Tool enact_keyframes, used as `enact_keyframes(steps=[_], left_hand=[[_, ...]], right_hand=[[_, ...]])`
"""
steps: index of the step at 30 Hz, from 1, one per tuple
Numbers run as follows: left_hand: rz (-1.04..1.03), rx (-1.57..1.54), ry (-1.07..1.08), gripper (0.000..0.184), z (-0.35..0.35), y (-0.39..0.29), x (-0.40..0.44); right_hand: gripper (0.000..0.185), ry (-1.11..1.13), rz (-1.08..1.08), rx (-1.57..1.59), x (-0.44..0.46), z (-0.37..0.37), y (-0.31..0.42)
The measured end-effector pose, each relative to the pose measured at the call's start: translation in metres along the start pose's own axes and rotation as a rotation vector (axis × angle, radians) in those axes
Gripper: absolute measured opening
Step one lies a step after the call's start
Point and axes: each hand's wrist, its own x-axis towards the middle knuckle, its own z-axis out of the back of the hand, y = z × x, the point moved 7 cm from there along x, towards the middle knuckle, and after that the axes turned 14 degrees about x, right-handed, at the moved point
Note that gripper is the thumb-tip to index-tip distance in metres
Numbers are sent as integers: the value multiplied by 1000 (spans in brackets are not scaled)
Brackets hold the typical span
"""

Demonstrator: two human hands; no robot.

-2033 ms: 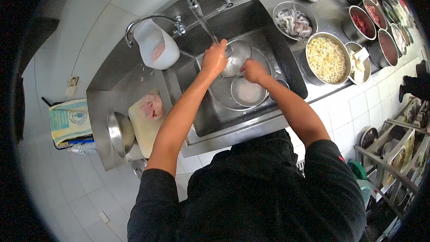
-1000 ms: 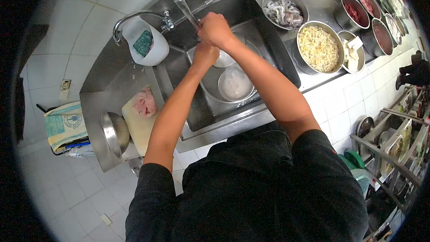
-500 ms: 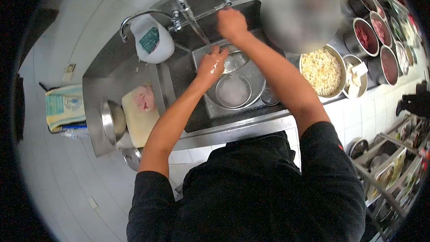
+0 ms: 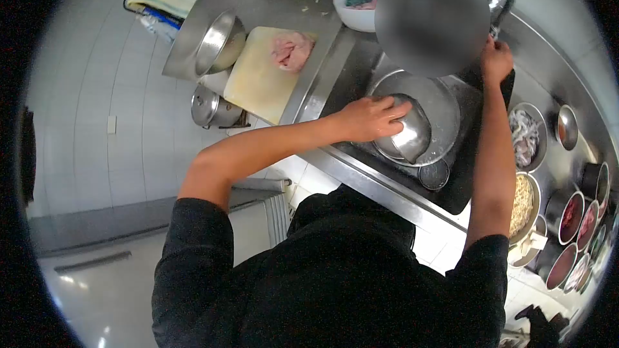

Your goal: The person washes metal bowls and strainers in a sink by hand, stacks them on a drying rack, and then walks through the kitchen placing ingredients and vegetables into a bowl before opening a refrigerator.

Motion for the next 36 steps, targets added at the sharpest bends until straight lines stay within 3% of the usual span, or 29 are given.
enact_keyframes(steps=[3,4,5,6,7,9,10,11,13,14,16,19,20,21,22,23,24,28,30,33,36], left_hand=[[94,23,-87,8,19,20,-13],[139,34,-130,8,27,28,-20],[218,31,-148,8,37,39,-31],[296,27,-169,7,49,51,-45],[371,19,-191,7,59,64,-63],[528,81,-334,4,79,95,-116],[590,111,-402,5,89,111,-151],[752,110,-285,9,89,129,-194],[854,346,-355,14,116,162,-273],[1002,414,-251,11,123,172,-318],[1186,516,-258,13,144,183,-394],[1559,497,-203,14,148,177,-478],[1658,369,-195,13,125,177,-512],[1751,234,-186,11,87,175,-550],[1840,91,-177,10,62,174,-573],[1889,-196,-380,9,53,170,-562],[1909,-486,-588,9,42,165,-539],[1885,-858,-551,11,4,161,-484],[1841,-873,-557,15,-1,168,-464],[1843,-755,-469,19,-8,180,-453],[1881,-847,-344,13,-3,188,-444]], right_hand=[[45,140,33,-56,-13,3,-20],[45,190,67,-246,-32,6,-28],[39,292,-37,-272,-56,6,-42],[34,455,53,-308,-87,3,-59],[30,635,312,-473,-102,-34,-188],[22,1216,-442,-630,-187,-29,-194],[23,1206,-397,-662,-213,-18,-146],[24,1195,-358,-694,-230,-13,-118],[24,1025,214,-682,-244,-34,-98],[23,931,502,-670,-251,-37,-83],[22,794,272,-605,-250,-56,20],[27,814,199,-178,-264,-107,158],[31,764,182,54,-269,-134,175],[33,838,65,36,-272,-171,178],[36,817,182,81,-276,-203,194],[39,812,170,22,-280,-232,200],[42,809,161,-36,-282,-254,209],[47,732,48,-246,-293,-292,232],[45,616,101,-273,-294,-298,231],[30,795,315,-371,-281,-334,198],[17,674,25,-150,-267,-318,196]])
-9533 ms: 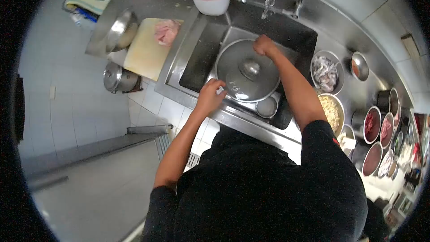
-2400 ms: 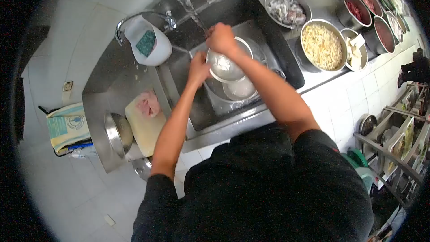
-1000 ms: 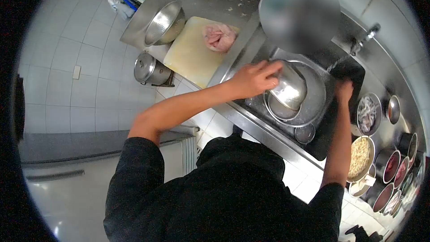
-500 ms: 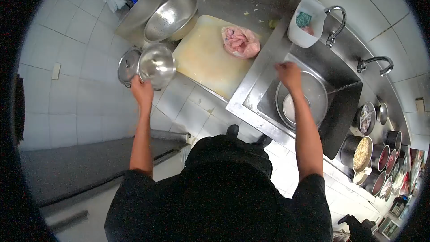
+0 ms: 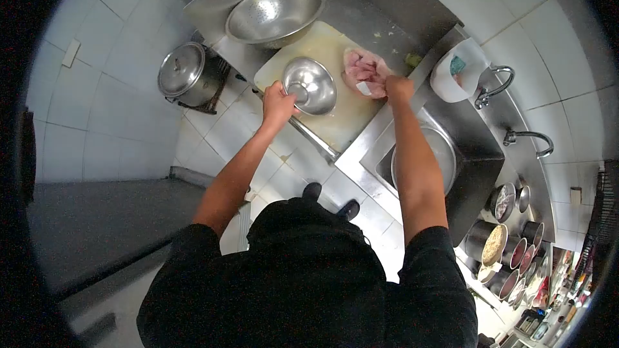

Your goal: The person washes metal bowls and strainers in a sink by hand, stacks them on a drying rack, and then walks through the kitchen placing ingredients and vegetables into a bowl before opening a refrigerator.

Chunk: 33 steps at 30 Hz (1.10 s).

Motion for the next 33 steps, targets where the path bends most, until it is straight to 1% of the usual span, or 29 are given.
enact_keyframes(steps=[3,6,9,10,12,14,16,17,18,19,21,22,24,25,26,27,29,30,33], left_hand=[[18,55,12,18,-10,4,15],[-5,141,36,23,-24,1,29],[1,150,64,24,-49,0,45],[6,35,77,23,-64,3,48],[-1,-19,124,23,-73,-16,33],[-10,-128,159,21,-89,-26,19],[49,-295,186,16,-104,-25,6],[83,-377,202,13,-112,-23,0],[67,-384,161,10,-115,-15,2],[61,-343,186,11,-113,-14,1],[63,-265,222,13,-104,-4,-1],[127,-277,301,13,-96,-7,-9],[159,-437,283,13,-100,9,-3],[177,-515,277,13,-104,19,-1],[180,-527,294,18,-106,23,0],[196,-541,295,19,-108,28,3],[233,-560,305,21,-103,25,-2],[204,-561,320,20,-100,21,-6],[204,-566,322,19,-103,26,-4]], right_hand=[[12,-112,-155,580,-9,11,13],[13,-161,103,671,3,26,45],[15,-27,111,890,-14,47,97],[14,-9,123,862,-19,53,111],[15,27,134,801,-35,61,131],[16,-12,254,544,-71,64,165],[16,27,381,307,-103,37,176],[17,72,426,130,-111,13,167],[17,254,389,141,-124,0,166],[18,321,371,101,-127,-11,155],[24,293,441,144,-119,-2,139],[26,250,521,7,-121,6,132],[31,155,694,-265,-122,16,121],[31,239,648,-234,-124,9,107],[31,316,602,-204,-125,2,94],[32,392,555,-173,-125,-4,81],[27,358,463,23,-128,-7,80],[25,336,417,121,-128,-10,80],[25,285,466,-44,-127,-11,98]])
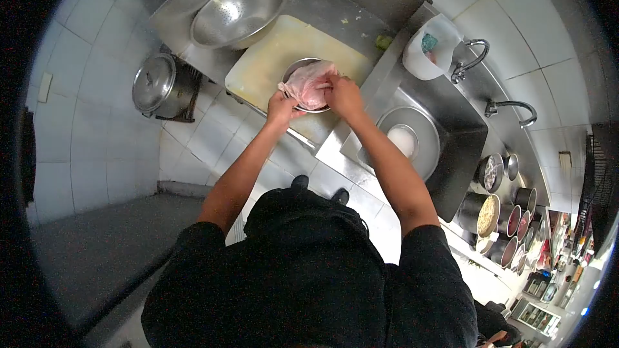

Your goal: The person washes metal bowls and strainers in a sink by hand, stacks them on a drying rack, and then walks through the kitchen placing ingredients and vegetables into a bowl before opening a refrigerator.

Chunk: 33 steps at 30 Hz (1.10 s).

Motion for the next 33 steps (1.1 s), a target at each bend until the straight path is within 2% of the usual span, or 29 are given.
enact_keyframes(steps=[3,6,9,15,18,21,22,24,27,32,33], left_hand=[[3,11,-19,17,0,-7,-5],[17,40,-2,20,3,5,5],[37,14,-36,17,6,14,7],[16,12,-29,15,4,7,-6],[18,18,-31,14,2,9,-5],[25,18,-40,14,3,-12,-3],[66,32,-45,14,5,-6,-13],[8,8,-50,18,10,1,-7],[-28,28,-44,14,11,-1,-2],[-41,22,-24,10,-1,-37,-11],[-43,10,-9,11,-5,-39,-15]], right_hand=[[37,52,-24,-118,12,-12,-17],[33,-3,-69,45,20,-10,-32],[30,-101,-84,66,27,25,0],[24,-191,22,241,32,69,84],[23,-97,52,90,37,48,69],[25,-233,38,208,36,78,88],[25,-199,6,189,34,75,87],[25,-155,-29,150,47,75,86],[25,-300,35,164,55,100,99],[27,-421,-26,369,44,125,92],[28,-414,-58,289,49,134,86]])
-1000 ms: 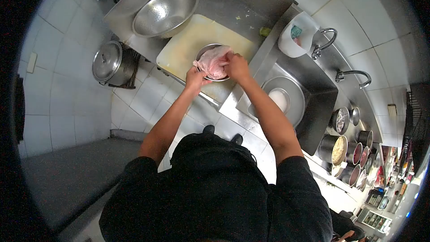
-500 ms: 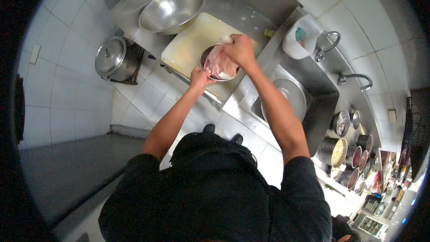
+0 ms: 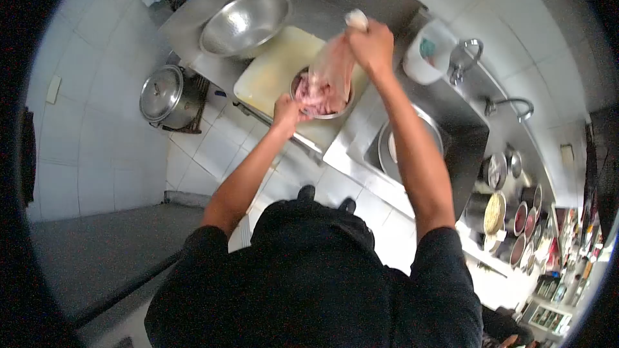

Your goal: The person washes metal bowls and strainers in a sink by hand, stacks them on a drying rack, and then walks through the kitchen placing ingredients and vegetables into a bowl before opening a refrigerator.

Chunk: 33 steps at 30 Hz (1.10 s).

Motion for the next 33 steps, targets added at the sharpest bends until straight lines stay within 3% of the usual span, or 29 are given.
enact_keyframes(steps=[3,5,8,10,12,13,14,17,22,25,29,33], left_hand=[[-39,-7,54,12,-14,-11,-5],[-37,19,117,12,-24,-19,-16],[-81,103,163,13,-45,-20,-17],[-119,110,353,14,-72,-32,-34],[-72,201,381,18,-88,-24,-37],[-59,129,483,17,-104,-19,-40],[-53,114,377,17,-111,-22,-55],[-6,201,462,19,-141,-8,-76],[78,225,565,21,-176,20,-110],[50,259,588,21,-190,39,-128],[65,286,710,15,-213,68,-153],[78,340,684,7,-211,83,-180]], right_hand=[[27,-13,42,9,0,25,16],[25,-94,-61,88,0,54,22],[22,-180,-198,334,3,93,-24],[20,-205,-223,363,4,128,-62],[18,-303,-308,696,-24,153,-81],[16,-358,-357,619,-43,177,-80],[15,-412,-325,790,-60,190,-86],[8,-598,-380,1046,-124,245,-84],[6,-801,-244,1236,-243,340,-106],[5,-983,-172,1176,-344,394,-97],[7,-1206,-170,1096,-523,445,-128],[11,-1610,-207,888,-727,454,-111]])
